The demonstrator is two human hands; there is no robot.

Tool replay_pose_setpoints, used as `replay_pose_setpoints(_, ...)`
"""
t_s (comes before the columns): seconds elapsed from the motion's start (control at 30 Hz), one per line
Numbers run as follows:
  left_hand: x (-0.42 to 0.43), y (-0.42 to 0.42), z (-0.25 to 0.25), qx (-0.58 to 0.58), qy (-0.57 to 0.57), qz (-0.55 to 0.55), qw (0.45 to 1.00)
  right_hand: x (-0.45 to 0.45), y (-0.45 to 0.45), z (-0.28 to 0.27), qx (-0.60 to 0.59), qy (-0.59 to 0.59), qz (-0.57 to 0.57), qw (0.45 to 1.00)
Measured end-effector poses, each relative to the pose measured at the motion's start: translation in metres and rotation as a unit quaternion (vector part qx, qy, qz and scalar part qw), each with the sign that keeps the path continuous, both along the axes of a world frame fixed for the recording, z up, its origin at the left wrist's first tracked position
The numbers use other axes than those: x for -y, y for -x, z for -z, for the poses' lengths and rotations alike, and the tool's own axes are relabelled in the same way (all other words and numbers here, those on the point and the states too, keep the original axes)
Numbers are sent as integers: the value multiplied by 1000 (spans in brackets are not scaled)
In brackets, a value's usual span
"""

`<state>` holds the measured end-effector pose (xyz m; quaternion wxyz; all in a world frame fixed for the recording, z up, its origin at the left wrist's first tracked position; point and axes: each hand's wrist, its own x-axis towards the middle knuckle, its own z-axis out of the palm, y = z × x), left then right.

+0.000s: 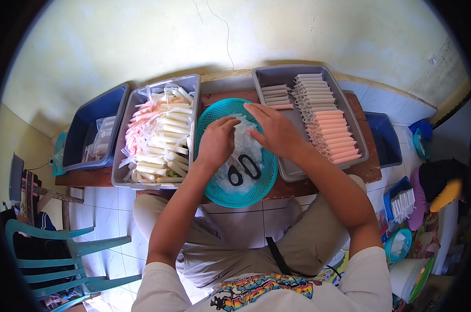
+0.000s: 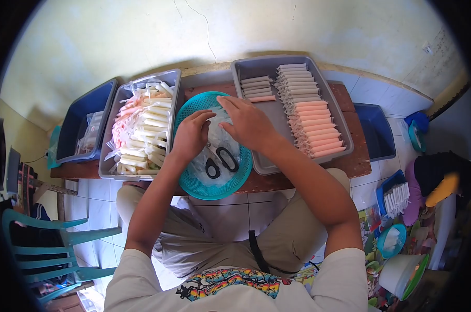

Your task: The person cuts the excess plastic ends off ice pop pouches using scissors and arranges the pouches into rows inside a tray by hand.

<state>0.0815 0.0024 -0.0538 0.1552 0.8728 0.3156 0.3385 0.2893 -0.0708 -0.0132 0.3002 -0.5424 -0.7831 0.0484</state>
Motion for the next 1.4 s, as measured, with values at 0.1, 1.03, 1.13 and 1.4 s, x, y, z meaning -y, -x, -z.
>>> replay_pose_setpoints(0.1, 0, -19, -3, 28, -22, -9, 999, -10, -9, -3, -19, -33, 15, 999)
replay_pose_setpoints(1.03, -74, -203, 8, -407, -83, -18, 909, -72, -133, 76, 173, 175, 216, 945)
replay_pose_setpoints(1.13, -76, -204, 11, -436, -95, -9, 895, -72, -129, 87, 123, 178, 228, 949)
replay_pose_setpoints(1.4, -75, -203, 9, -445, -84, -10, 891, -71, -131, 95, 149, 194, 204, 948)
